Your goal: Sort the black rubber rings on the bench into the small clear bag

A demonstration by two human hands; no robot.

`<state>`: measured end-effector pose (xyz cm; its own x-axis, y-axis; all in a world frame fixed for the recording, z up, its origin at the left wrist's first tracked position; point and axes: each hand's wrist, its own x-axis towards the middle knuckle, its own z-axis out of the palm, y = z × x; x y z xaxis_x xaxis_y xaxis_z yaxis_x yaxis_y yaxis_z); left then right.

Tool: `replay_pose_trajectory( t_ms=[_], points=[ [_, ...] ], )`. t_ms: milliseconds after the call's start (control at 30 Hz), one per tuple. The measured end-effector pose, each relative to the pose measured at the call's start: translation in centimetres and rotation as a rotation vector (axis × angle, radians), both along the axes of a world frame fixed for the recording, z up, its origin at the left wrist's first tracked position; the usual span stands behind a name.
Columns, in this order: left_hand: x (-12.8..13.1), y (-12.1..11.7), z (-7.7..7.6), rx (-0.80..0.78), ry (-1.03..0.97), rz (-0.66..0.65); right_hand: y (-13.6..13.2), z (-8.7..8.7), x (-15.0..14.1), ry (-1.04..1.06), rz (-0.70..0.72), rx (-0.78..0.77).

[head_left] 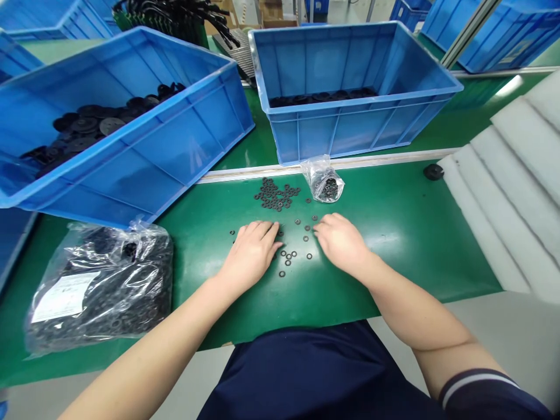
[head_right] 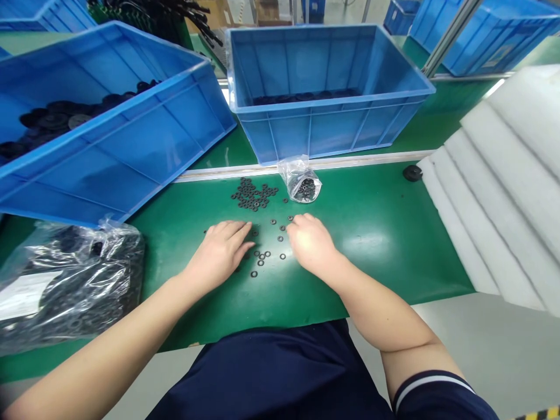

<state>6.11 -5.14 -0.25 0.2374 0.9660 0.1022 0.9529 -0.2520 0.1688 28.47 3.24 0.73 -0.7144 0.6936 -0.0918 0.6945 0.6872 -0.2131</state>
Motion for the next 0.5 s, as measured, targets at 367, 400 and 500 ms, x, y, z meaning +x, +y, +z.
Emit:
replay_pose_trajectory(
  t_ms=[367,400,500],
  points=[
    [0.2,-1.4,-0.6,-0.045,0.064,-0.038,2.3,0.3,2.6,0.013,-0.214,-0.074],
    [0.3,-1.3,-0.6,-0.048,0.066,-0.038,2.3,0.2,2.5,0.003,-0.210,-0.074],
    [0.4,-0.8,-0.4,-0.042,0.052,-0.052,2.1,-0.1,2.1,-0.038,-0.197,-0.074]
  ],
)
